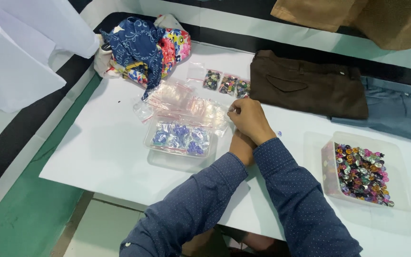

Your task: Sorting and bagging small decorative buttons and beads on a workspace

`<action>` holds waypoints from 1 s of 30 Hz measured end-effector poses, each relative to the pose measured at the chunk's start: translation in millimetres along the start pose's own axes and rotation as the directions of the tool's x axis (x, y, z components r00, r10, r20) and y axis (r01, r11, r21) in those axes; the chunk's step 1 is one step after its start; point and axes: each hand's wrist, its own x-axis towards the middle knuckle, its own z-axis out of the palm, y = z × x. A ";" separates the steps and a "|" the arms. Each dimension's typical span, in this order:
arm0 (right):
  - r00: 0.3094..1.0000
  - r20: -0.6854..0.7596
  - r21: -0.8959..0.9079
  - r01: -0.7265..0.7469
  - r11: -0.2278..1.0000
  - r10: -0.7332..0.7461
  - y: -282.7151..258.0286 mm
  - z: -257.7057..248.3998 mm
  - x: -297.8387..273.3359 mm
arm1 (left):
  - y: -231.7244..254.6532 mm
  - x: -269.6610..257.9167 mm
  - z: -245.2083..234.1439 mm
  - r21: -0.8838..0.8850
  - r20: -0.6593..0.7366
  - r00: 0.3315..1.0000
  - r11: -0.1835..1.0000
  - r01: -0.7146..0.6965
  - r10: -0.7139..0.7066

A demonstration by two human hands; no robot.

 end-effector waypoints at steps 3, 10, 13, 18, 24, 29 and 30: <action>1.000 0.007 0.001 0.025 1.000 -0.025 -0.3 1.8 4.0 | 0.8 0.6 3.0 -0.039 0.005 1.000 0.999 0.014 -0.013; 0.994 -0.105 0.281 0.033 0.959 -0.003 3.9 -17.1 2.1 | -3.0 3.4 -4.3 -0.116 0.004 0.999 0.992 0.046 -0.046; 0.977 -0.178 0.465 -0.019 0.885 0.114 16.2 -33.5 -13.2 | 1.9 1.3 -20.8 -0.401 -0.027 0.985 0.905 0.145 -0.170; 0.921 -0.341 0.550 0.036 0.834 0.185 61.2 -46.6 -39.4 | 12.0 -2.0 -34.7 -0.910 -0.100 0.958 0.413 0.021 -0.267; 0.907 -0.350 0.623 0.039 0.781 0.234 83.0 -40.9 -64.3 | 13.2 -0.5 -34.2 -0.934 -0.038 0.947 0.349 0.081 -0.319; 0.901 -0.341 0.656 0.023 0.754 0.269 83.0 -39.1 -71.1 | 7.9 -2.3 -26.8 -0.936 0.018 0.930 0.321 0.145 -0.366; 0.902 -0.335 0.669 0.023 0.743 0.273 84.5 -37.3 -70.8 | 7.9 -2.3 -28.0 -0.942 0.053 0.918 0.286 0.177 -0.393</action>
